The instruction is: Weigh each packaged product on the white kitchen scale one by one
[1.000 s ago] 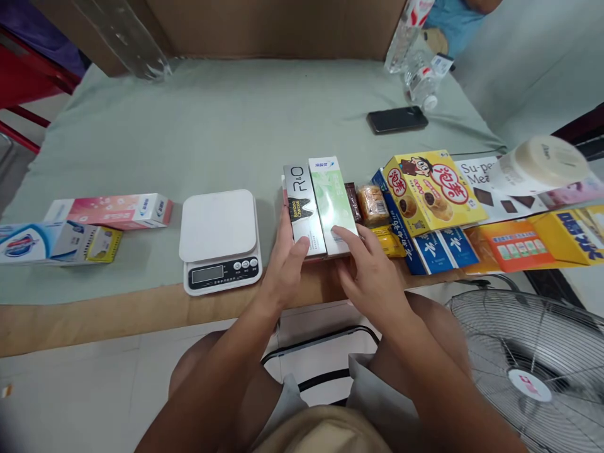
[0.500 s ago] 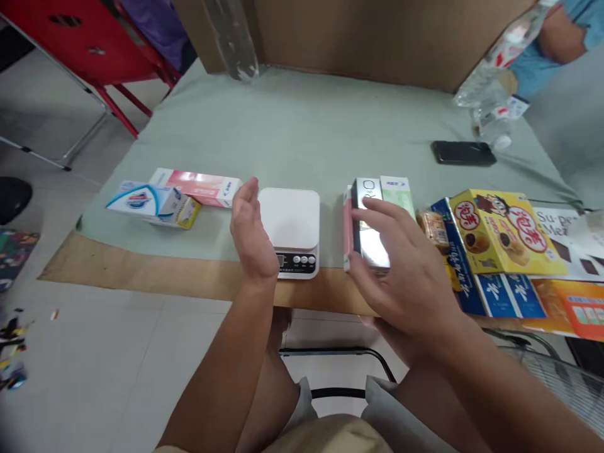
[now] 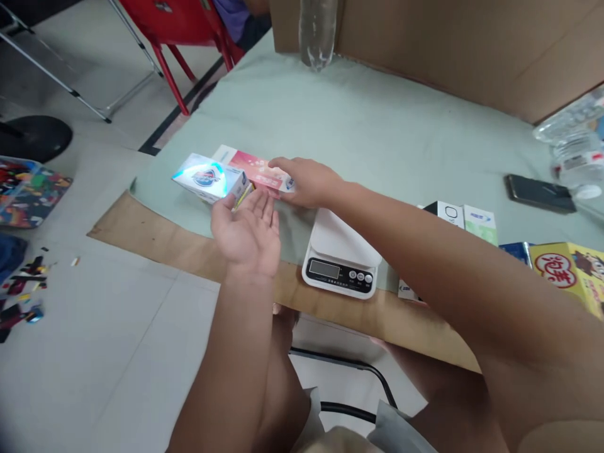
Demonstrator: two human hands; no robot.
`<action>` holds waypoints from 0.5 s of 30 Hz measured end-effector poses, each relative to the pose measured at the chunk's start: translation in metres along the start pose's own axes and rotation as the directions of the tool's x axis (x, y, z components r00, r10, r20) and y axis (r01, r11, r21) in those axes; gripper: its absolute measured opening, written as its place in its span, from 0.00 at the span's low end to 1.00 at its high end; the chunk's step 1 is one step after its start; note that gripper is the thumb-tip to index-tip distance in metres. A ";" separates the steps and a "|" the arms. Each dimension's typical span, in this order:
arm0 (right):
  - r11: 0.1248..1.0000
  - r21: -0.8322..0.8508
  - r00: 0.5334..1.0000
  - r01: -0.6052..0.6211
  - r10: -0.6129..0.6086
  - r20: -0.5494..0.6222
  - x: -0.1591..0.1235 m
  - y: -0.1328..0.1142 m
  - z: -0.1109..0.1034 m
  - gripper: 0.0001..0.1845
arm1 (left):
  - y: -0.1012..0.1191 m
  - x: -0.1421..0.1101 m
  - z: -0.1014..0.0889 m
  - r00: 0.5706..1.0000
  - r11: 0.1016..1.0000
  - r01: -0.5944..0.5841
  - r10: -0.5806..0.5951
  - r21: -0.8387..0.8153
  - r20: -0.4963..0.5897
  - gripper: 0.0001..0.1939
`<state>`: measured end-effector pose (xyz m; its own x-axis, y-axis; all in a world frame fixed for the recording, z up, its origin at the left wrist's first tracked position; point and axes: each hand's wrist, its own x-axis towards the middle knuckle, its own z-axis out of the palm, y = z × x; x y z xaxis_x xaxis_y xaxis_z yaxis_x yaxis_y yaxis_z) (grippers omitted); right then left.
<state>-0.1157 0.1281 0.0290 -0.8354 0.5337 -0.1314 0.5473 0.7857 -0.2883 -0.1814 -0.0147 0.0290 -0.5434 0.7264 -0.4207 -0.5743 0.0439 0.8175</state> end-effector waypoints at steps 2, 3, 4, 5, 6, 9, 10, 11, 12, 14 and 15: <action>0.999 -0.034 1.000 -0.005 0.006 0.030 0.004 -0.003 -0.002 0.31 | 0.000 0.001 -0.002 1.000 1.000 0.002 -0.002 -0.022 -0.020 0.35; 0.998 -0.056 1.000 -0.015 0.017 0.023 0.002 -0.004 -0.005 0.29 | -0.001 0.003 -0.003 1.000 1.000 -0.009 0.009 -0.012 -0.014 0.34; 0.997 -0.076 0.999 -0.033 0.033 -0.001 -0.002 -0.006 -0.011 0.28 | -0.003 0.004 -0.005 1.000 1.000 -0.026 0.026 0.010 -0.001 0.34; 0.994 -0.092 0.998 -0.059 0.056 -0.037 -0.009 -0.007 -0.017 0.27 | -0.005 0.005 -0.007 0.999 0.998 -0.044 0.043 0.038 0.018 0.34; 0.990 -0.103 0.993 -0.096 0.088 -0.080 -0.019 -0.009 -0.025 0.27 | -0.008 0.005 -0.009 0.997 0.996 -0.061 0.058 0.066 0.044 0.34; 0.961 -0.124 0.954 -0.248 0.220 -0.203 -0.071 -0.015 -0.046 0.27 | -0.013 0.004 -0.007 0.993 0.992 -0.086 0.078 0.095 0.093 0.30; 0.953 -0.128 0.942 -0.276 0.242 -0.231 -0.092 -0.017 -0.049 0.27 | -0.015 0.002 -0.003 0.992 0.991 -0.088 0.078 0.103 0.099 0.27; 0.943 -0.126 0.918 -0.307 0.259 -0.300 -0.114 -0.020 -0.049 0.26 | -0.017 -0.001 0.001 0.991 0.987 -0.094 0.080 0.129 0.107 0.24; 0.930 -0.123 0.886 -0.347 0.283 -0.367 -0.134 -0.023 -0.045 0.25 | -0.019 -0.003 0.006 0.989 0.979 -0.105 0.085 0.175 0.121 0.21; 0.901 -0.085 0.819 -0.425 0.343 -0.460 -0.168 -0.031 -0.030 0.25 | -0.025 -0.007 0.015 0.979 0.945 -0.151 0.103 0.291 0.174 0.15; 0.883 -0.044 0.782 -0.468 0.390 -0.486 -0.180 -0.035 -0.020 0.24 | -0.030 -0.009 0.019 0.970 0.923 -0.188 0.121 0.335 0.212 0.13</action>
<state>0.0164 0.0106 0.0813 -0.4149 0.8760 0.2458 0.8763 0.4574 -0.1512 -0.1478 -0.0088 0.0160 -0.4665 0.8551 -0.2262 -0.2227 0.1340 0.9656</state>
